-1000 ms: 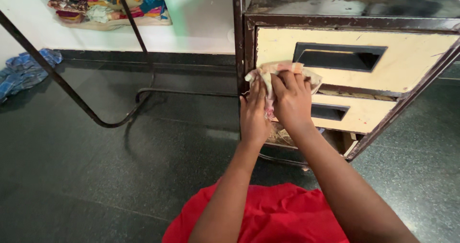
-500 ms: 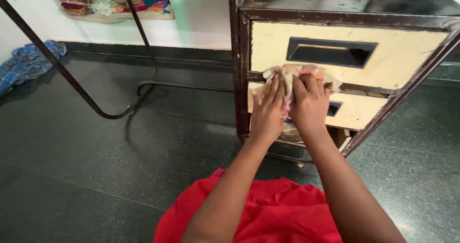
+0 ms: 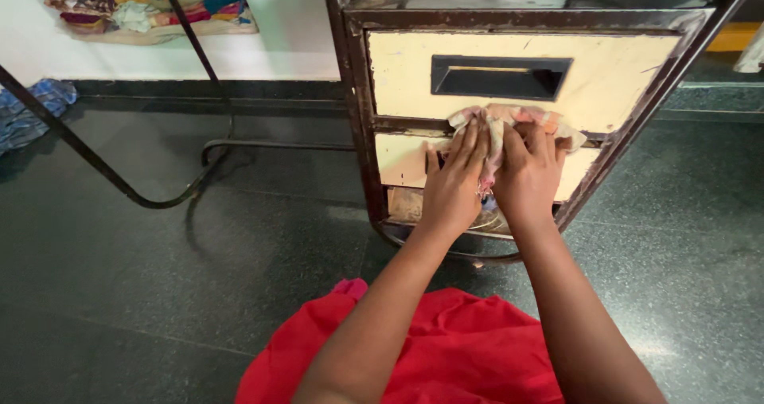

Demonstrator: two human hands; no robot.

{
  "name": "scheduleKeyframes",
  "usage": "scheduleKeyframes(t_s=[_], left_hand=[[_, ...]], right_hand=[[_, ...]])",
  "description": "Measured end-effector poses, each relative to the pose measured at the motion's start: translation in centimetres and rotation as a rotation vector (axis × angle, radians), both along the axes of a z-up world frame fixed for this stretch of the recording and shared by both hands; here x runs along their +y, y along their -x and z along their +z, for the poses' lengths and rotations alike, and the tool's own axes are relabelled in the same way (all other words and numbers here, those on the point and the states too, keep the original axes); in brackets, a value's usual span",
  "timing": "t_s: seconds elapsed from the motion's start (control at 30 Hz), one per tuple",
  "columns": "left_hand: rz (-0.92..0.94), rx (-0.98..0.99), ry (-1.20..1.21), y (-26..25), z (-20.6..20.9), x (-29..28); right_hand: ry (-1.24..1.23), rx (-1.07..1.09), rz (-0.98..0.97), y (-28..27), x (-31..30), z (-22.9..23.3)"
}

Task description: The person wipes the exterior surfaces of a small wooden cabinet with a cloth. They clean the drawer fronts, the top surface, and the vertical frame of the cabinet.

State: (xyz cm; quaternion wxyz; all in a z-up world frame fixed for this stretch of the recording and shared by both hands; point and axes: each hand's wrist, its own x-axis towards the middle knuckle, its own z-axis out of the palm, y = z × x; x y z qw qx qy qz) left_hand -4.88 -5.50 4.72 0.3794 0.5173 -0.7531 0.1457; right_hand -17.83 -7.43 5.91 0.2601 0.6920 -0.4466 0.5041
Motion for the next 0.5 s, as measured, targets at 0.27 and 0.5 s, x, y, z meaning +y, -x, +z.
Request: scheduleKeyframes(t_s=[0.27, 0.5], left_hand=[[-0.112, -0.024, 0.005, 2.8, -0.2, -0.6], [-0.216, -0.018, -0.037, 6.9, 0.6, -0.3]], right_hand=[[-0.033, -0.09, -0.131, 3.0, -0.1, -2.2], [0.115, -0.107, -0.152, 8.1, -1.1, -3.6]])
